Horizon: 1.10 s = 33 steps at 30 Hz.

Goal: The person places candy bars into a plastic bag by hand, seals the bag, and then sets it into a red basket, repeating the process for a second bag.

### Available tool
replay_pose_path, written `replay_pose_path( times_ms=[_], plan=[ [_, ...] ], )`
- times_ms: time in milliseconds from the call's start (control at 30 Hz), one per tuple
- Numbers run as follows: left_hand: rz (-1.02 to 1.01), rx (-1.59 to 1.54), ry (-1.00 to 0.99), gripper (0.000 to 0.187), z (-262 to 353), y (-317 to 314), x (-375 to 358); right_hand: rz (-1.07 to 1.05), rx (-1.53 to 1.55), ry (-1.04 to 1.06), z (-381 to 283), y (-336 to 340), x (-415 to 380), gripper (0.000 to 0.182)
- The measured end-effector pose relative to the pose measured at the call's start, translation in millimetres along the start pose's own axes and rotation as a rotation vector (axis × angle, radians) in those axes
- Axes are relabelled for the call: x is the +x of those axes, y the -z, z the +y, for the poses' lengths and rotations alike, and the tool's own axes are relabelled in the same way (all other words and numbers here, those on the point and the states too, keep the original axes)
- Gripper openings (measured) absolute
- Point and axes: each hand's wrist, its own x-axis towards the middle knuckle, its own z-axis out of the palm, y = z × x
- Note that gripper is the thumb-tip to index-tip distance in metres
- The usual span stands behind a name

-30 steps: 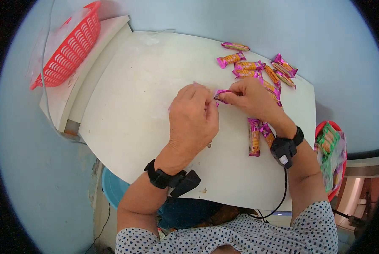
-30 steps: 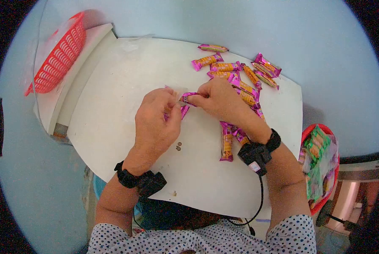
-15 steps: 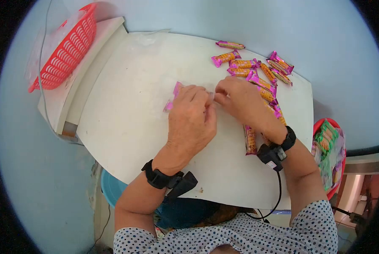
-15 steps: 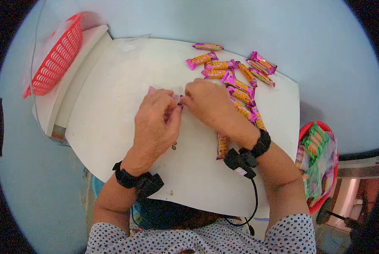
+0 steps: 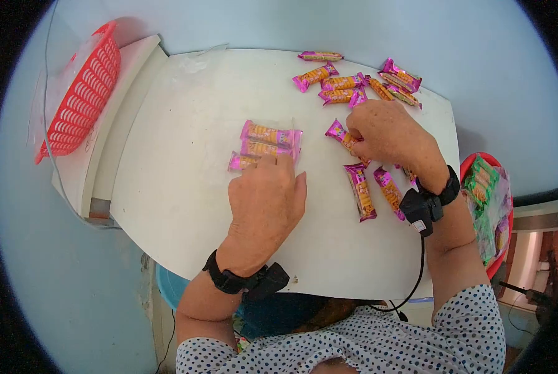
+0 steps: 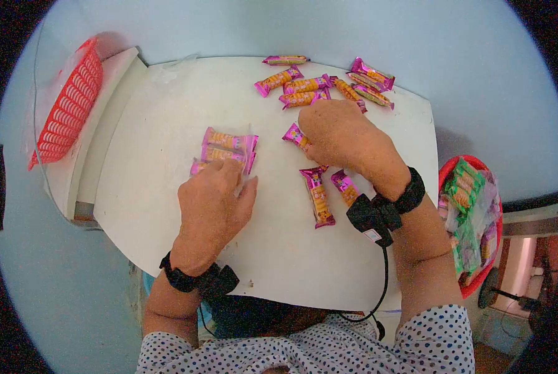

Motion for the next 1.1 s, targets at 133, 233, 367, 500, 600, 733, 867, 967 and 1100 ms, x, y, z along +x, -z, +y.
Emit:
replay_pose_path(
  times_ms=[133,233,367,500,600,733,867,967,1100],
  plan=[
    [0.037,-0.024,-0.004,0.016,-3,-5,0,0.102,0.042,0.083,2,-9,3,0.017],
    [0.057,-0.034,0.017,0.015,-5,-4,1,0.098,0.141,0.063,-5,2,3,0.013],
    [0.107,-0.075,0.055,0.014,-2,2,3,0.085,0.248,0.035,-8,17,-1,0.011],
    [0.167,-0.089,0.070,0.014,0,0,2,-0.023,0.567,0.160,-18,25,-2,0.015],
    [0.195,-0.096,0.071,0.012,0,-1,1,-0.143,0.797,0.181,-28,19,4,0.019],
    [0.218,-0.065,0.062,0.011,-2,-1,-1,-0.176,1.127,0.173,-41,-5,15,0.015],
    [0.185,-0.076,0.081,0.014,-1,0,-3,-0.242,1.266,-0.002,-54,-7,16,0.014],
    [0.203,-0.135,0.091,0.015,0,2,-4,-0.339,1.290,-0.033,-53,-15,19,0.018],
    [0.236,-0.194,0.076,0.015,1,1,-5,-0.295,1.388,0.078,-61,-26,19,0.021]
  ],
)
